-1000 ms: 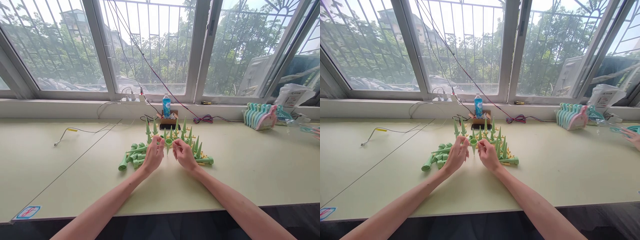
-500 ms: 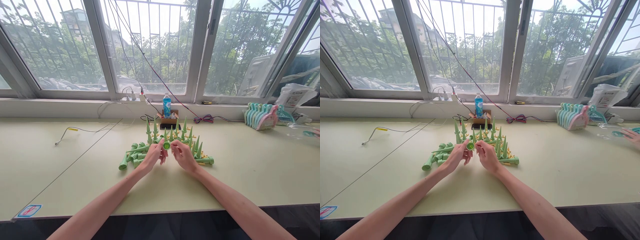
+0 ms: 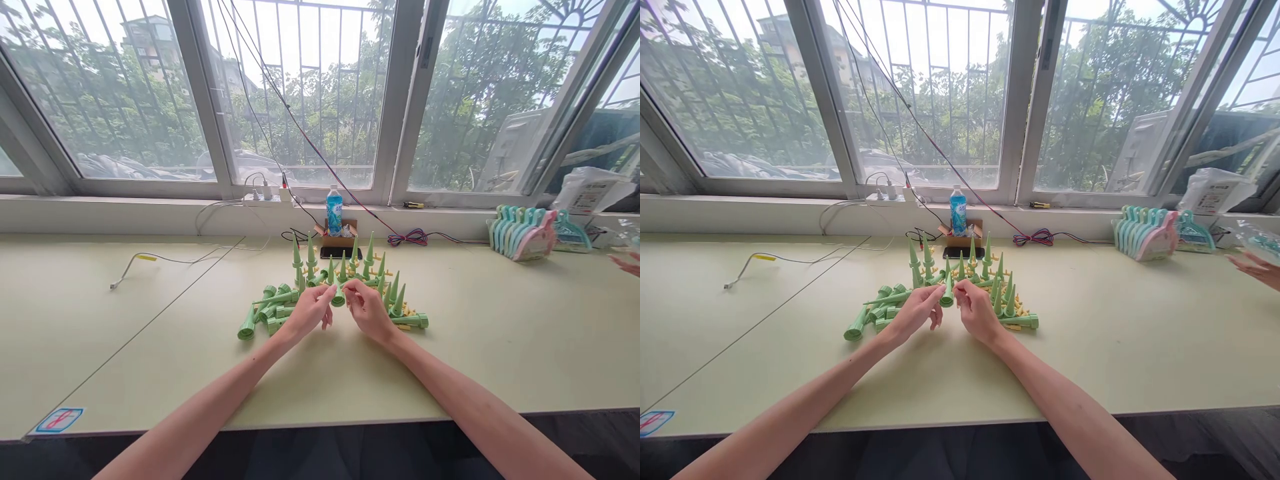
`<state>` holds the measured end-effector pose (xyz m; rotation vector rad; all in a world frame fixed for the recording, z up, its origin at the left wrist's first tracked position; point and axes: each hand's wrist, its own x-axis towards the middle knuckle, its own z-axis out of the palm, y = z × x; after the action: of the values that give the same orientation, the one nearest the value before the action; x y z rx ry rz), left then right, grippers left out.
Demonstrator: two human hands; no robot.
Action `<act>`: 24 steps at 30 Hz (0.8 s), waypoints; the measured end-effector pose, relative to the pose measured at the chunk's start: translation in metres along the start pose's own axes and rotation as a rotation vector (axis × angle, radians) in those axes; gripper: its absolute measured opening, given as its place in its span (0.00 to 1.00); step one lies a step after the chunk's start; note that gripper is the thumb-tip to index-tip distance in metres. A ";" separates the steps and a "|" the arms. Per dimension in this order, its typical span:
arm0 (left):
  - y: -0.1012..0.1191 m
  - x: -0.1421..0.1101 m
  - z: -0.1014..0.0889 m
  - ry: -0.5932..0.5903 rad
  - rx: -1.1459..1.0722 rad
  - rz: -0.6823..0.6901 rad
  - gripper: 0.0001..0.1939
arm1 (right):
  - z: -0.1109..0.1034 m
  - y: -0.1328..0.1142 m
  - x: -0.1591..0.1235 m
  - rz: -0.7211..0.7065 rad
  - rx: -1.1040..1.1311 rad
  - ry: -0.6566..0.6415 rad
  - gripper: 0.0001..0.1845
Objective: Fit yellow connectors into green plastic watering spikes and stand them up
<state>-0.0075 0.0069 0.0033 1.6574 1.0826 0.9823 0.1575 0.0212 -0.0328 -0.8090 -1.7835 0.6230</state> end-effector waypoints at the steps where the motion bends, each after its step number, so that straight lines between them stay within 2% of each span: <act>1: -0.001 0.000 0.000 0.006 0.028 0.019 0.22 | 0.000 0.000 0.000 0.002 -0.004 0.003 0.12; 11: -0.009 0.001 -0.001 0.047 0.147 0.061 0.22 | 0.001 0.001 0.001 0.019 -0.040 0.028 0.13; 18: -0.008 0.000 0.001 0.046 0.125 0.108 0.18 | 0.001 0.003 0.001 0.028 -0.042 0.034 0.13; 24: -0.009 0.001 0.002 0.076 0.178 0.226 0.13 | 0.001 0.003 0.001 0.044 -0.038 0.022 0.13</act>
<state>-0.0069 0.0091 -0.0055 1.9333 1.0749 1.1283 0.1573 0.0234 -0.0346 -0.8803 -1.7659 0.6080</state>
